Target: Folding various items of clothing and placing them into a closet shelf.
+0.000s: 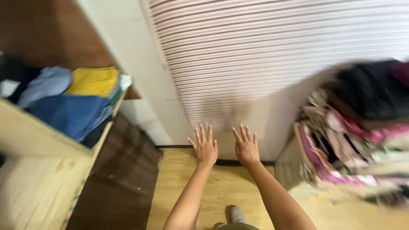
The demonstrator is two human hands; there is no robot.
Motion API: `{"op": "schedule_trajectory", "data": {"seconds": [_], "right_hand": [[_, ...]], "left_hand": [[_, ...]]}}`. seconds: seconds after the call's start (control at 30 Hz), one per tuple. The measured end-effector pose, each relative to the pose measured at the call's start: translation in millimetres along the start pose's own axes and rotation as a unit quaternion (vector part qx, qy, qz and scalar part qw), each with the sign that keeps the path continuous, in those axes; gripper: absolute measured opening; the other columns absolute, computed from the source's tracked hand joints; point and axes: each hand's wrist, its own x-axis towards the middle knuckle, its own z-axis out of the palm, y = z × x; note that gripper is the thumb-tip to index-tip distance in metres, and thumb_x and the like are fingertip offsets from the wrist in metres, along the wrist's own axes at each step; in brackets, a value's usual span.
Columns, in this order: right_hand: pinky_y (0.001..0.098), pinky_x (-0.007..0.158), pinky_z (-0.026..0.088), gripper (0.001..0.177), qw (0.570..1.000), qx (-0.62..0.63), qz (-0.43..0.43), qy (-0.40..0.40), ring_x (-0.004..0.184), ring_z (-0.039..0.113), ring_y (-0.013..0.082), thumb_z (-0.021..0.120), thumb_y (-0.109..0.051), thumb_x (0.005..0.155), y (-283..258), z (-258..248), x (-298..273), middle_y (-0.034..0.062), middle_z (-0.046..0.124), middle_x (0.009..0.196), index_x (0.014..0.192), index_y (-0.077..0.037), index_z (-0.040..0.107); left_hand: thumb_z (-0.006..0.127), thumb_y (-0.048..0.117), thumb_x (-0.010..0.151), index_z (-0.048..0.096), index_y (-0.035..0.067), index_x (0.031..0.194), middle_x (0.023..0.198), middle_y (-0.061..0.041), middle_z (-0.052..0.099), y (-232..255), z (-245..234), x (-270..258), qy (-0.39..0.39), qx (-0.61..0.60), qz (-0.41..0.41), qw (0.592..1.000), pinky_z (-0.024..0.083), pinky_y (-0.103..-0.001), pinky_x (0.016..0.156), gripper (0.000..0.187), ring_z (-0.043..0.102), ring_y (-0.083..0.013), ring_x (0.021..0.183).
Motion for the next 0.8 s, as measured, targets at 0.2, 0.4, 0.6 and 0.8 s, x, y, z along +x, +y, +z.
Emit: {"op": "schedule_trajectory", "data": {"seconds": [0.2,0.4,0.6,0.8], "right_hand": [[0.0545,0.123,0.021,0.077,0.976,0.056,0.21,0.006,0.157,0.015,0.0291,0.053,-0.015,0.092,49.2,20.7,-97.8,0.0065,0.016,0.171,0.161,-0.03,0.023],[0.0566,0.122,0.021,0.083,0.954,0.015,0.3,-0.01,0.156,0.015,0.0293,0.06,-0.014,0.085,90.7,-14.7,-187.5,0.0067,0.017,0.169,0.159,-0.03,0.025],[0.0604,0.118,0.025,0.081,0.942,0.005,0.328,0.076,0.155,0.02,0.0316,0.061,-0.012,0.084,155.8,-42.6,-255.6,0.0102,0.021,0.168,0.157,-0.026,0.03],[0.061,0.119,0.024,0.085,0.941,-0.065,0.325,0.063,0.154,0.02,0.0337,0.06,-0.007,0.083,244.9,-93.9,-313.7,0.01,0.021,0.168,0.159,-0.028,0.03]], "left_hand": [[0.05,0.038,0.102,0.01,0.025,0.164,0.17,-0.016,0.002,64.6,21.9,-46.9,-0.105,-0.043,0.039,0.993,-0.002,-0.074,0.116,0.075,0.001,-0.0377,0.156],[0.054,0.037,0.1,0.014,0.024,0.163,0.17,-0.017,0.003,154.2,41.6,-82.1,-0.14,-0.069,0.16,0.975,-0.001,-0.075,0.117,0.076,0.002,-0.0374,0.156],[0.059,0.032,0.097,0.018,0.023,0.164,0.17,-0.017,0.007,251.2,47.0,-119.1,-0.143,-0.102,0.252,0.952,0.0,-0.075,0.117,0.079,0.003,-0.0391,0.157],[0.067,0.028,0.089,0.02,0.023,0.163,0.169,-0.017,0.007,385.8,49.7,-143.1,-0.11,-0.165,0.301,0.933,0.003,-0.071,0.119,0.088,0.006,-0.0399,0.156]]}}
